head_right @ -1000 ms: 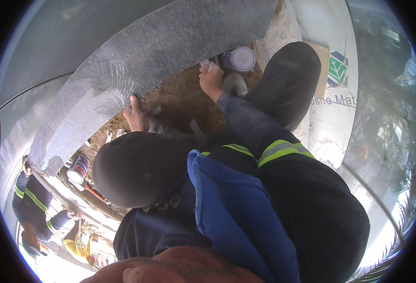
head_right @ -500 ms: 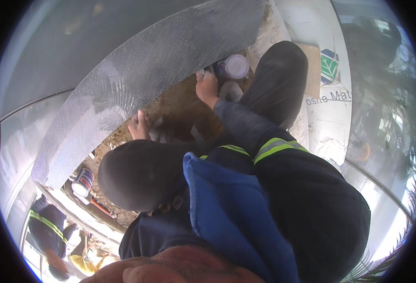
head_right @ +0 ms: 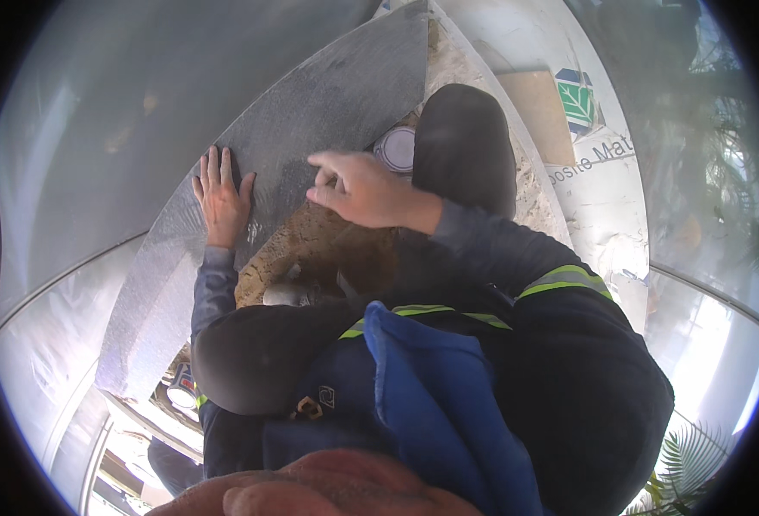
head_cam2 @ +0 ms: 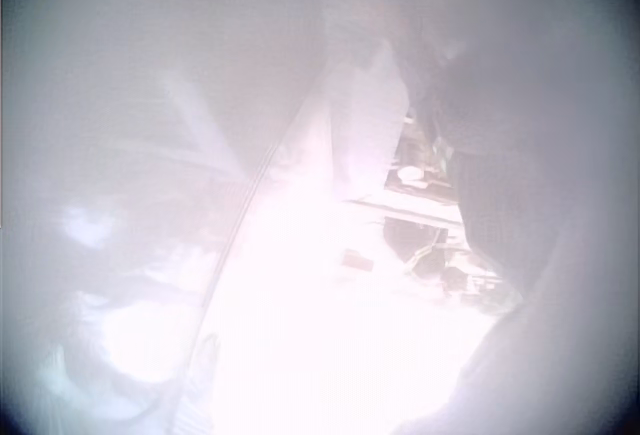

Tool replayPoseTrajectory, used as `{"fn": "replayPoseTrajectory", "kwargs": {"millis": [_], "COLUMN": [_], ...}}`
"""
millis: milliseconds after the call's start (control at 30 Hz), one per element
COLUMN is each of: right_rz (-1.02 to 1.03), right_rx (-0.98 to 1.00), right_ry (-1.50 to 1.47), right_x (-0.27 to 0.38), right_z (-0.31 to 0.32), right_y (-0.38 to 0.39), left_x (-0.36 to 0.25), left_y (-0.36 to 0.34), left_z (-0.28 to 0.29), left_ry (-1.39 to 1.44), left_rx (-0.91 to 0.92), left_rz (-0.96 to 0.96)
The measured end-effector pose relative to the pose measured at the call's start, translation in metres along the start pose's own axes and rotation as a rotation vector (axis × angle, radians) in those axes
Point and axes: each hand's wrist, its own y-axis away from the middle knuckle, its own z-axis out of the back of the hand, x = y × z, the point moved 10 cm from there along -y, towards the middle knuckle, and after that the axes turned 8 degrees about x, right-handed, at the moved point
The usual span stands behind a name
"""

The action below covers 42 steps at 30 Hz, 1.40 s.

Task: The person spreads adhesive on a curved wall section, then places a large stone tile onto the prepared surface. They adjust the tile position and use spacers to maintain alignment before applying grout to the joints.

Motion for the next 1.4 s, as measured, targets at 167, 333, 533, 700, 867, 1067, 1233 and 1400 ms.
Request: {"fn": "replayPoseTrajectory", "kwargs": {"millis": [167,333,533,700,867,1067,1233,1400], "right_rz": [0.095,0.104,0.071,0.001,-0.072,0.632,0.508,0.398], "right_rx": [-0.324,0.112,0.365,0.385,0.451,0.196,0.503,0.528], "right_ry": [0.588,0.913,1.033,1.216,1.118,0.61,0.344,-0.046], "right_x": [0.025,-0.048,-0.101,-0.121,-0.105,0.055,0.101,0.132], "right_z": [0.113,0.135,0.102,0.09,0.095,0.007,-0.101,-0.142], "right_y": [-0.023,-0.088,-0.174,-0.197,-0.202,-0.191,-0.161,-0.17], "left_x": [0.002,0.008,0.012,0.018,0.012,0.028,0.021,0.01], "left_y": [-0.037,-0.041,-0.031,-0.036,-0.029,0.025,0.1,0.124], "left_z": [-0.019,-0.024,-0.018,-0.025,-0.017,0.067,0.137,0.16], "left_ry": [-0.123,-0.084,0.115,0.069,0.141,0.464,0.788,0.939], "left_rx": [0.115,0.144,0.114,0.126,0.041,-0.269,-0.484,-0.492], "left_rz": [0.03,0.08,0.092,0.087,0.062,0.288,0.376,0.455]}}
